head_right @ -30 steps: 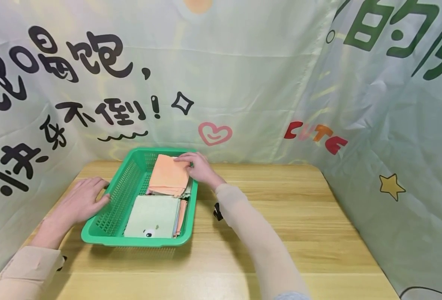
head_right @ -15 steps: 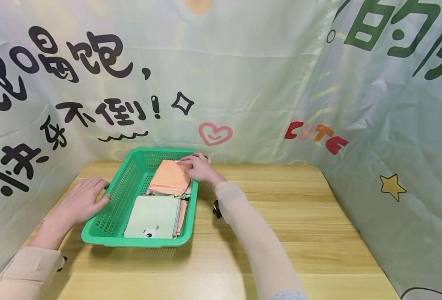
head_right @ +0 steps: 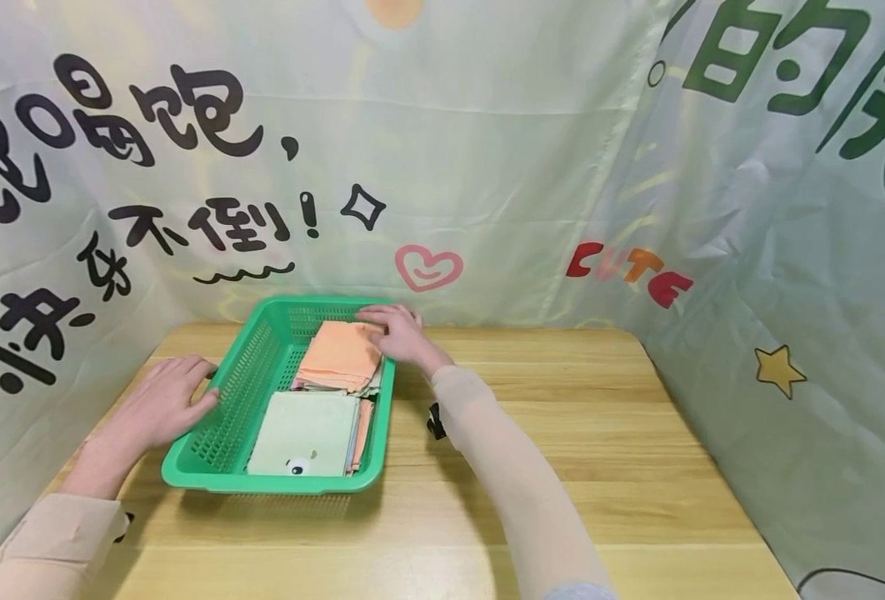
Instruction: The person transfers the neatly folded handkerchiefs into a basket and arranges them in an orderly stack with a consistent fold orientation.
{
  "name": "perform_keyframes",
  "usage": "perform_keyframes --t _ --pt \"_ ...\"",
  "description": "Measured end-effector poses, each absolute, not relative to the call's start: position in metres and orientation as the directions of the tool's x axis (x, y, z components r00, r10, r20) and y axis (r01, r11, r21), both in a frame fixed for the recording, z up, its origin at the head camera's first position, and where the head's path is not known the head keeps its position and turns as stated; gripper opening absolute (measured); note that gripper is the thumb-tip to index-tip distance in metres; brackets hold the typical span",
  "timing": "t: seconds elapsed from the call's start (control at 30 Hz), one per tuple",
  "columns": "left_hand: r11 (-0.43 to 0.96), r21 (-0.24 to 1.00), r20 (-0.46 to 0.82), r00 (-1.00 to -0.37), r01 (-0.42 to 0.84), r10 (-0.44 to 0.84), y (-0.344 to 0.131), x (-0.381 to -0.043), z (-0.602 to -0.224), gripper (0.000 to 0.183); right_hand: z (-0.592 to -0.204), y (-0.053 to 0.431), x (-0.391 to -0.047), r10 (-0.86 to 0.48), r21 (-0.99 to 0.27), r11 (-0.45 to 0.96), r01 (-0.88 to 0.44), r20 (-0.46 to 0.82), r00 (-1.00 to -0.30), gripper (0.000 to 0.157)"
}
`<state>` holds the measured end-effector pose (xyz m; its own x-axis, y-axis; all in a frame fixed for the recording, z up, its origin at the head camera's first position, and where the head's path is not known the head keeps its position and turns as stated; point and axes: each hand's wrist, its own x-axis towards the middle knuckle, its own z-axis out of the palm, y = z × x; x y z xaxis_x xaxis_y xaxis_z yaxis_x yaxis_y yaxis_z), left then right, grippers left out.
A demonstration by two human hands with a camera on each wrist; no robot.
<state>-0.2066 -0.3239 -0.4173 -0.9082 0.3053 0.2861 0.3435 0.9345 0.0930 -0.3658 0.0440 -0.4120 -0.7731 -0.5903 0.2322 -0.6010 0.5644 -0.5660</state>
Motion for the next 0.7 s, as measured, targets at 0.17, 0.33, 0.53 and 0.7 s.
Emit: perform_keyframes --t 0.17,0.33,0.53,0.7 --pt "0.941 0.109 0.25 -0.925 0.321 0.287 -0.327 -0.209 -0.415 0.048 -0.406 0.054 -0.358 -0.537 -0.583 0.541 -0.606 0.315 -0.782 0.047" --pt "0.947 0.124 0.23 -0.937 0.297 0.264 -0.329 -0.21 -0.412 0.053 -0.398 0.071 -0.349 -0.496 -0.548 0.55 -0.63 0.393 -0.774 0.053" --pt "0.952 0.132 0.242 -0.94 0.277 0.24 -0.329 -0.208 -0.413 0.062 -0.391 0.1 -0.334 -0.433 -0.458 0.641 -0.616 0.446 -0.783 0.061" --pt "0.961 0.121 0.271 -0.939 0.249 0.21 -0.329 -0.206 -0.413 0.071 -0.39 0.127 -0.322 -0.38 -0.379 0.723 -0.577 0.478 -0.792 0.065"
